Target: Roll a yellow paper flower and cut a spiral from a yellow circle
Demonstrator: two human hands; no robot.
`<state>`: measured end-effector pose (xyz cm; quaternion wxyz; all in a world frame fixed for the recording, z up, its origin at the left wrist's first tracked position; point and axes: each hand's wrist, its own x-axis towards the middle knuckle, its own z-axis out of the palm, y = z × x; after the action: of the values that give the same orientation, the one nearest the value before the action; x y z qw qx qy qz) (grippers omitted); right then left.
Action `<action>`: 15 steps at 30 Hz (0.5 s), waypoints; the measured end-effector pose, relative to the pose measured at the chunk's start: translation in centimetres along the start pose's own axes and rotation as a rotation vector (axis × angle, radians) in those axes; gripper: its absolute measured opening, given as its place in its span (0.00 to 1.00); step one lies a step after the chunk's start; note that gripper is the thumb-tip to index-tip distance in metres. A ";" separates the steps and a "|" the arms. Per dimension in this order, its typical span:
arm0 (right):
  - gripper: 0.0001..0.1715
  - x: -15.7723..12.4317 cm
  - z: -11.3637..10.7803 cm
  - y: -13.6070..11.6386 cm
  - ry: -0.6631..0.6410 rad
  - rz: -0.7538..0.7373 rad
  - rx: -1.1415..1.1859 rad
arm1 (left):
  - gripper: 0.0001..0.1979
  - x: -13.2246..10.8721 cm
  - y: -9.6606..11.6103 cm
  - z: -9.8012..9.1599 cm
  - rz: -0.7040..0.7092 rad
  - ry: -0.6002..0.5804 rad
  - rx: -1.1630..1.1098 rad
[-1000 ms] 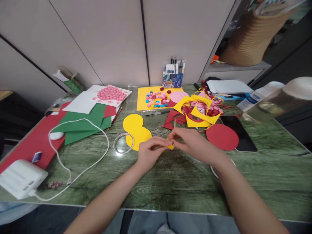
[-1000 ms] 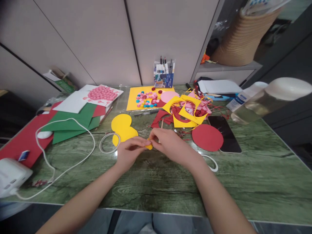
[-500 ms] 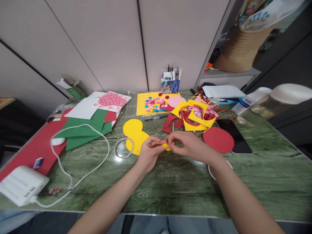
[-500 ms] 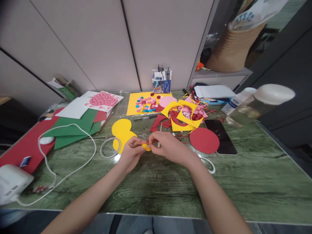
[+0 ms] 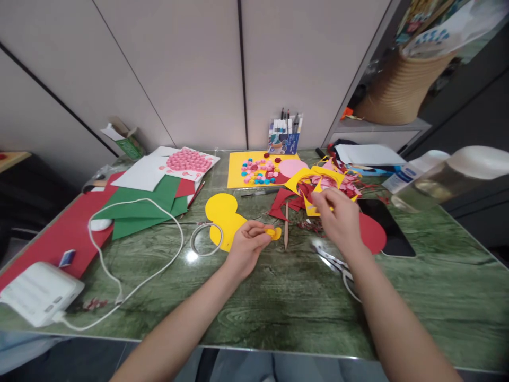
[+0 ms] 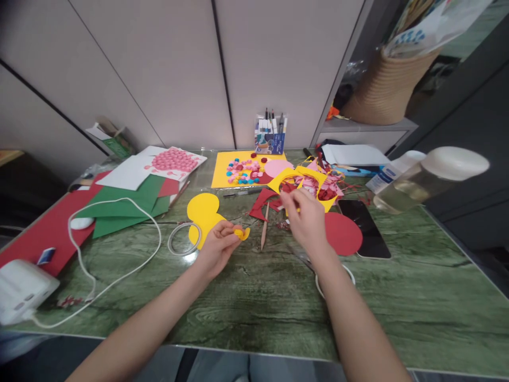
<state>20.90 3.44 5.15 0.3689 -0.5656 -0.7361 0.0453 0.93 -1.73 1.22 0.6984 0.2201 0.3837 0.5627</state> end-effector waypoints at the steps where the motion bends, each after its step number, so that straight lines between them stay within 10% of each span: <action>1: 0.15 0.2 0.2 0.9 0.021 0.023 -0.164 | 0.18 0.0 0.0 0.0 0.006 0.000 0.012; 15: 0.11 0.4 0.3 4.2 0.028 0.044 -0.454 | 0.11 0.1 -0.8 -0.5 0.244 0.022 0.264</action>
<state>24.07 5.41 3.11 0.2412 -0.6505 -0.7099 -0.1213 1.02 -1.87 0.26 0.5857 0.3484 0.4324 0.5904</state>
